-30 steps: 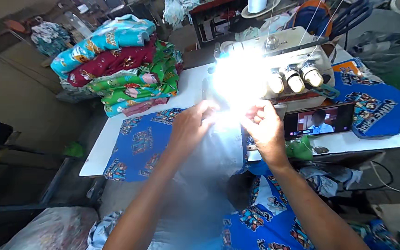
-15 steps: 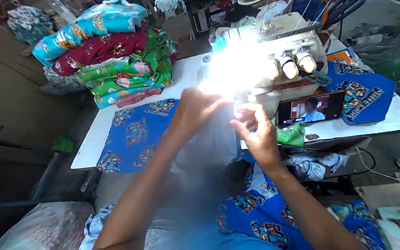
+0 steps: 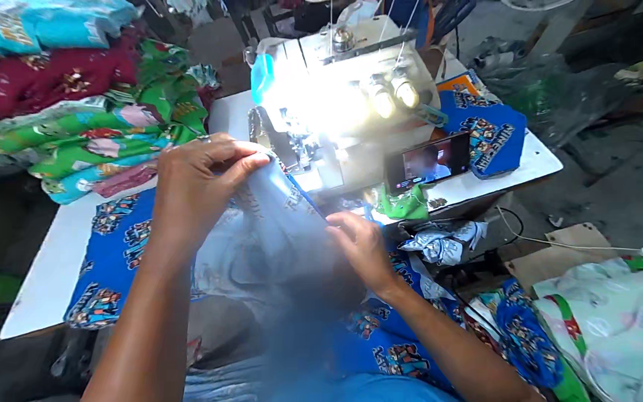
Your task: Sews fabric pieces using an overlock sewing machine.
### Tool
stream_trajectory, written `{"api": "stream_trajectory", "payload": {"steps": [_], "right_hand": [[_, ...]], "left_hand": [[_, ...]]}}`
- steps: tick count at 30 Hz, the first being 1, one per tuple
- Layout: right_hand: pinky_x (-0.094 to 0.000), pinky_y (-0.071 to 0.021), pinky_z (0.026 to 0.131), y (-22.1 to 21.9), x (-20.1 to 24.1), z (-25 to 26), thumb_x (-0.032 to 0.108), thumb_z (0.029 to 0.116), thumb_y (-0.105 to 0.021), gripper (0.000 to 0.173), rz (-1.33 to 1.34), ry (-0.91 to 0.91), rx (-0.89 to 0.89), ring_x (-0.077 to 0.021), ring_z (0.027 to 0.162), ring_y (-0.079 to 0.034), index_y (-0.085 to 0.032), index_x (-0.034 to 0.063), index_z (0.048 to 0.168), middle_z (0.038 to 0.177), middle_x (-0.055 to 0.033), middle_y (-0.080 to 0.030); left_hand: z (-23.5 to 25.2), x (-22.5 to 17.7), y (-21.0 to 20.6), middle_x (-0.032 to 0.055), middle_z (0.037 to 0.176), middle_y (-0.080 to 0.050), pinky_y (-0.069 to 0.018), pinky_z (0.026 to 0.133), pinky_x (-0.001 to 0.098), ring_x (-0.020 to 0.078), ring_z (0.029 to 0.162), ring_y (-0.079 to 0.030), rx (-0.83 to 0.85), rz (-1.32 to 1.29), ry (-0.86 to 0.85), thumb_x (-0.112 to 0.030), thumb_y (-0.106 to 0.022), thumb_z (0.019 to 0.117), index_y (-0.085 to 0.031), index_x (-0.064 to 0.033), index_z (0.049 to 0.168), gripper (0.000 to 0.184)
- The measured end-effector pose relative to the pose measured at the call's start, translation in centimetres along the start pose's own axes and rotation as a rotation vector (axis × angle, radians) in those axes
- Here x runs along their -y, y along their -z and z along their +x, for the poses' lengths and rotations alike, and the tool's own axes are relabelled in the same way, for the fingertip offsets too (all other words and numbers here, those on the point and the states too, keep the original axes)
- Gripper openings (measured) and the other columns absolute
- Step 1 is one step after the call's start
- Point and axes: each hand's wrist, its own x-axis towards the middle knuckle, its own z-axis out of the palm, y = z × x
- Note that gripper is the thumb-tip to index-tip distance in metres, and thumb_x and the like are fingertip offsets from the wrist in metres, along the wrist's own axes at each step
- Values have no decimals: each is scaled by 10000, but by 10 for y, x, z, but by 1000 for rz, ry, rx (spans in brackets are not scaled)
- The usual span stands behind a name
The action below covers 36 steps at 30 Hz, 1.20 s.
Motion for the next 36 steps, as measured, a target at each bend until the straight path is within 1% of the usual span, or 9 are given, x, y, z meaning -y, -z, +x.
{"api": "stream_trajectory", "payload": {"steps": [3, 10, 16, 20, 25, 27, 31, 33, 36], "right_hand": [[-267, -602, 779, -1, -3, -1, 68, 952, -679, 140, -22, 41, -12, -127, 824, -709, -727, 1, 1065, 965, -97, -713], [-321, -574, 657, -2, -11, -1, 146, 939, -712, 120, -186, 149, -93, -124, 707, -682, -772, 68, 1006, 865, -37, -725], [-263, -590, 652, 6, -10, -2, 137, 928, -727, 106, -107, 105, -83, -73, 705, -679, -773, 75, 1001, 918, -16, -737], [-280, -582, 769, 7, -14, -2, 135, 935, -720, 105, -106, 151, -89, -87, 852, -695, -786, 84, 1000, 975, -26, -739], [-221, -552, 890, 18, 8, -12, 183, 976, -670, 150, -1, 121, 40, -30, 956, -674, -743, 55, 1003, 976, -7, -726], [-153, -557, 790, 21, 20, -19, 182, 1006, -630, 177, 101, 59, 130, 22, 840, -661, -677, 15, 1037, 920, 5, -706], [-146, -561, 749, 11, 1, -24, 133, 990, -641, 147, 138, -34, 127, 12, 802, -671, -667, 3, 1053, 899, -4, -718], [-134, -553, 745, 10, -5, -24, 141, 998, -630, 138, 134, -67, 134, 26, 807, -666, -646, 17, 1055, 904, 8, -715], [-138, -564, 743, 9, -7, -25, 142, 997, -630, 156, 148, -87, 172, 23, 804, -682, -645, 15, 1086, 898, 14, -730]], "left_hand": [[-5, 2, -5, 23, 999, -695, -486, 819, 135, -43, 877, -608, -34, -60, 3, -242, -676, 978, -747, -33, 1024, 226], [-13, 2, -14, 9, 978, -668, -478, 791, 91, -72, 881, -594, -167, -131, 16, -222, -648, 1002, -725, -17, 997, 219], [-17, 2, -21, 46, 974, -671, -469, 808, 137, -13, 904, -595, -287, -130, -24, -196, -630, 1018, -733, -3, 994, 220], [-18, 3, -23, 34, 986, -691, -451, 864, 213, 17, 935, -601, -309, -172, -38, -195, -648, 1005, -741, -24, 1004, 194], [-9, -2, -16, 15, 960, -687, -479, 740, 116, -49, 803, -587, -234, -212, -38, -170, -628, 1015, -725, -12, 1023, 185], [3, 2, -15, 60, 934, -695, -486, 734, 188, 27, 775, -595, -122, -114, -16, -172, -633, 1001, -735, -8, 995, 193], [20, 28, -51, 157, 1026, -703, -516, 907, 499, 299, 1015, -668, 49, 0, 92, -159, -661, 977, -756, -18, 984, 170], [20, 26, -67, 184, 1055, -660, -495, 925, 503, 343, 1058, -629, -17, 59, 131, -150, -723, 931, -754, -12, 961, 144], [12, 8, -74, 186, 989, -624, -532, 777, 450, 322, 893, -641, -110, 205, 148, -175, -755, 913, -710, -5, 942, 178]]}}
